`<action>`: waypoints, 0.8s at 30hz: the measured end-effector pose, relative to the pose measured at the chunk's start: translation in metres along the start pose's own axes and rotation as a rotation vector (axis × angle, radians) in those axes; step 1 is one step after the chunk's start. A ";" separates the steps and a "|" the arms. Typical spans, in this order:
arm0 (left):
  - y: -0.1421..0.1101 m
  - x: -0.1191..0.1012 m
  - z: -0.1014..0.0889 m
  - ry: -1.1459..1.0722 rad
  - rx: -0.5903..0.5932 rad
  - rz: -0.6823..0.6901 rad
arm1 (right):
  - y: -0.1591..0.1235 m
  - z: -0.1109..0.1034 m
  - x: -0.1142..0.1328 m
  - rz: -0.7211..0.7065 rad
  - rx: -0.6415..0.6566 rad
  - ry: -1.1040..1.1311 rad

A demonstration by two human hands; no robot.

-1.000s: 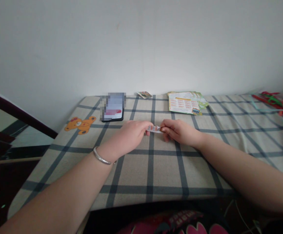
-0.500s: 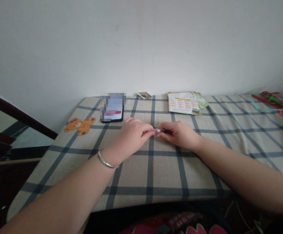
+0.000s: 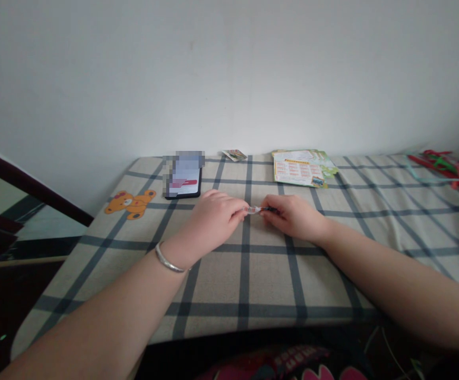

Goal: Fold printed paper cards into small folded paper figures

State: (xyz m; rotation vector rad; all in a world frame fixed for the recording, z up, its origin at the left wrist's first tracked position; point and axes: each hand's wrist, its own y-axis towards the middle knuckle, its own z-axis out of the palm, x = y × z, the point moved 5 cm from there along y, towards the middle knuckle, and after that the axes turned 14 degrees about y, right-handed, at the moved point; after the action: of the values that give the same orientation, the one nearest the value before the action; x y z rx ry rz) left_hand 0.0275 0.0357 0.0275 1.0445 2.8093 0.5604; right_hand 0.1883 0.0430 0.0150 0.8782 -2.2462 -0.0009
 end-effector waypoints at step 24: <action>-0.003 0.012 -0.002 -0.076 -0.014 -0.157 | -0.006 -0.019 -0.008 -0.013 -0.327 0.031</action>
State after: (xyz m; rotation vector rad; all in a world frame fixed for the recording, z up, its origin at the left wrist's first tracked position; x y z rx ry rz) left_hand 0.0156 0.0408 0.0290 0.8156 2.7843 0.5108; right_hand 0.2074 0.0480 0.0228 0.7095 -2.1307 -0.3479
